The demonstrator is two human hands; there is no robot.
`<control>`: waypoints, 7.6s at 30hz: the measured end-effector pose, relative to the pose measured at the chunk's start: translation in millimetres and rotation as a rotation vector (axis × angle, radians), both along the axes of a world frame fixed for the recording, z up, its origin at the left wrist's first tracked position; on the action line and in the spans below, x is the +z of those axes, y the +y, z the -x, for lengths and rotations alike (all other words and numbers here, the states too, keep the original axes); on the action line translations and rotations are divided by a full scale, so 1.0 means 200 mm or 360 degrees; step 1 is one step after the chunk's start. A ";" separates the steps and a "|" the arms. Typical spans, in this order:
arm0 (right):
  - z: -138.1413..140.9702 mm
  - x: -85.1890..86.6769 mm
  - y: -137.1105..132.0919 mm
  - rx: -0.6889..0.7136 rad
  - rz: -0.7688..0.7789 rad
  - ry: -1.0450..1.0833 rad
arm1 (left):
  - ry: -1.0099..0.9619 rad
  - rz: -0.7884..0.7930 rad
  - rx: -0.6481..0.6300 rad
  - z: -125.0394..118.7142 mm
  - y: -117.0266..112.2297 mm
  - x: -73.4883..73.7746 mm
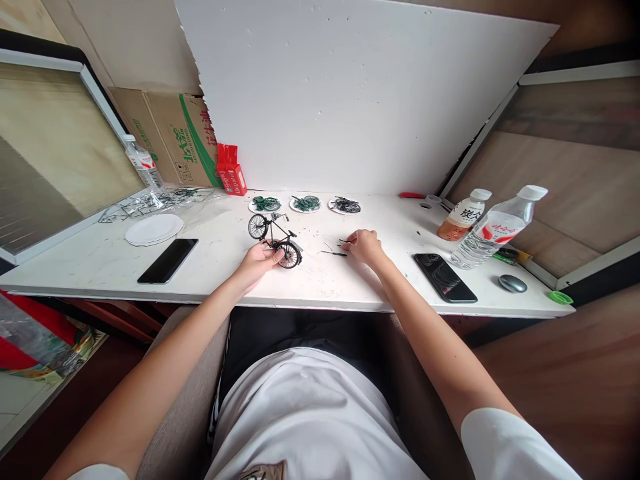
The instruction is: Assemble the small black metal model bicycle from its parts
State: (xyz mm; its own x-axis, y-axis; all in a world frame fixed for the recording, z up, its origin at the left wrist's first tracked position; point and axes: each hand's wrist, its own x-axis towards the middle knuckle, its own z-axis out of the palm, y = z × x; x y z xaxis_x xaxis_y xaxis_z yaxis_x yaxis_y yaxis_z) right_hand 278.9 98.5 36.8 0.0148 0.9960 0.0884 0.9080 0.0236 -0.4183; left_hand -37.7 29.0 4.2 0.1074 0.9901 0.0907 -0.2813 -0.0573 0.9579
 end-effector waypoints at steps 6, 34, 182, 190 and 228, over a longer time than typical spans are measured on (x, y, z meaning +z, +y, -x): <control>0.01 0.01 0.00 0.0232 -0.0489 0.0449 | -0.0122 0.0038 0.0123 -0.03 -0.01 0.03; 0.38 -0.14 -0.30 0.1187 -0.1024 0.0320 | -0.0053 -0.0087 0.0458 -0.09 -0.05 0.04; 0.40 -0.17 -0.27 0.1122 -0.0935 0.0260 | 0.0192 -0.0066 0.0397 -0.09 -0.04 0.01; 0.40 -0.16 -0.28 0.1150 -0.0921 0.0269 | 0.0185 -0.0077 0.0375 -0.09 -0.03 -0.01; 0.40 -0.10 -0.33 0.1311 -0.0790 0.0344 | 0.0346 0.0101 0.0515 -0.10 -0.05 -0.01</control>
State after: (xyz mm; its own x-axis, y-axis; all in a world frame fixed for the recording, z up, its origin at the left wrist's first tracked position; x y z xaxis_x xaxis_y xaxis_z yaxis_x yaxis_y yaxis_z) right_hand 199.0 33.1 16.2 -0.6021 0.5524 0.5765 0.4337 0.8325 -0.3448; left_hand -18.3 18.6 3.0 -0.2011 0.9788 0.0380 -0.0487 -0.0487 0.9976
